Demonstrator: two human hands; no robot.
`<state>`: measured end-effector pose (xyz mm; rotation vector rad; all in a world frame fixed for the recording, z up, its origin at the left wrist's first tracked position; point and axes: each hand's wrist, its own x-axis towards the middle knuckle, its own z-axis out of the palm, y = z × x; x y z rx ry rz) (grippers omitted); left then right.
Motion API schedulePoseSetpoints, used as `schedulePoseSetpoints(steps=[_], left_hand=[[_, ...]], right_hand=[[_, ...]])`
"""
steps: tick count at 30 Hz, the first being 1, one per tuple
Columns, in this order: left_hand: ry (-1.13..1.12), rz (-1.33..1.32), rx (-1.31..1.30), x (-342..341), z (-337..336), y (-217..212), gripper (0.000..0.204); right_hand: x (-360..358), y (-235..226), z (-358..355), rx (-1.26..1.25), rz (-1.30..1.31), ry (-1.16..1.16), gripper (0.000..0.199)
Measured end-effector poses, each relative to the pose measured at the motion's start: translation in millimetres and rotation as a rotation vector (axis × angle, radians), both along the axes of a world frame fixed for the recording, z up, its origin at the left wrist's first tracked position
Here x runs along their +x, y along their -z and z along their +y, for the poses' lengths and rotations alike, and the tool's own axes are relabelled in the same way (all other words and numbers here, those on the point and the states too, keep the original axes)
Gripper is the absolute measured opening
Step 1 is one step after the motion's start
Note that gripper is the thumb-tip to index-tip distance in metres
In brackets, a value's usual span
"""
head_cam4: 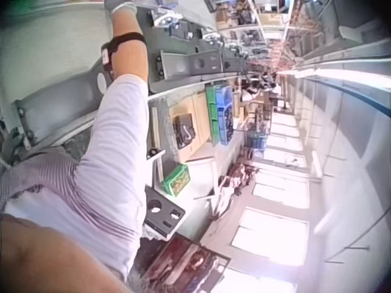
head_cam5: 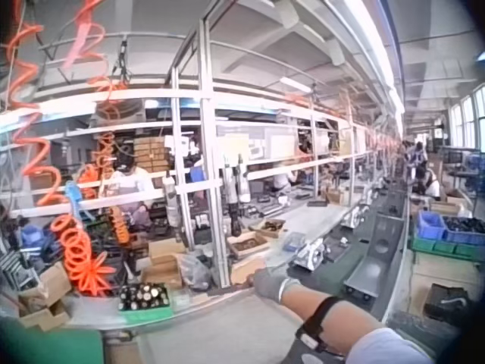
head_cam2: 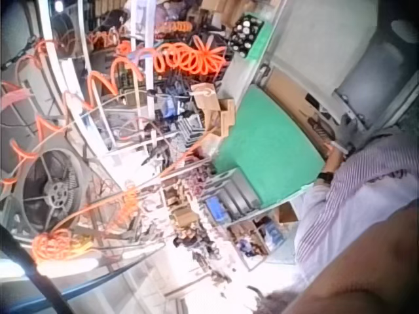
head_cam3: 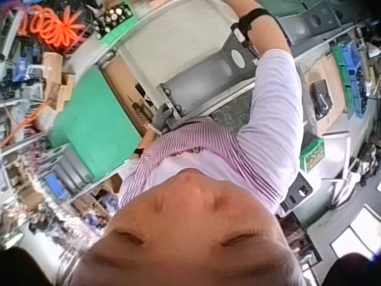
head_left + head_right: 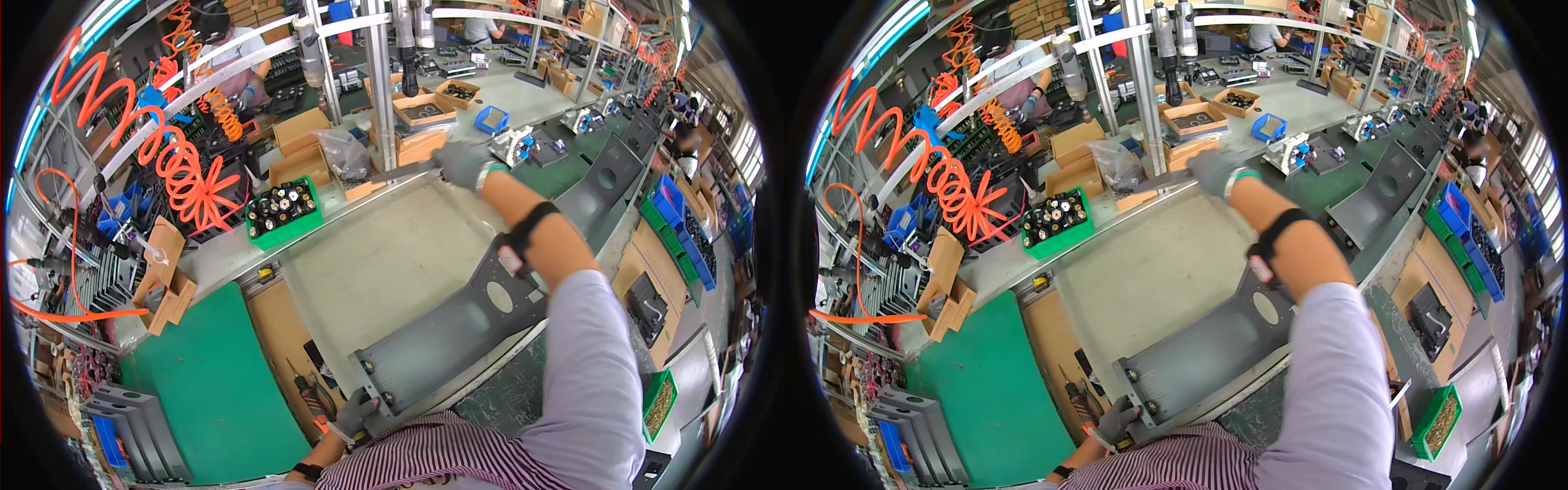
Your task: The person picks up a circuit board assembly, carries it to a workstation, and places it onto a metal chassis. They then pick up a metal frame, hit it with a wooden block, put on finger cots, and stack the metal frames.
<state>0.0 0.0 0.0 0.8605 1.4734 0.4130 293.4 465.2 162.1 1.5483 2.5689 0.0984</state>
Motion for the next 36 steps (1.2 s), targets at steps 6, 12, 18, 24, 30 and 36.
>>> schedulePoseSetpoints(steps=[6,12,18,24,30,36], left_hand=[[-0.382,-0.129,0.25,-81,-103,72,0.053],[-0.93,-0.494,-0.018,-93,-206,71,0.037],[-1.18,-0.323,-0.232,-61,-256,72,0.045],[-1.019,-0.147,-0.12,-55,-250,54,0.049],[-0.608,0.153,-0.051,-92,-283,52,0.046],[-0.591,0.243,0.087,-145,-387,83,0.048]], right_hand=[[-89,53,-47,0.017,-0.019,0.272,0.026],[-69,168,-35,0.065,0.084,0.385,0.022],[-55,244,-33,-0.045,0.162,0.473,0.024],[-31,280,-36,-0.11,0.212,0.356,0.028],[-112,223,-117,-0.053,0.339,-0.134,0.033],[-284,108,-310,-0.494,0.771,-0.252,0.034]])
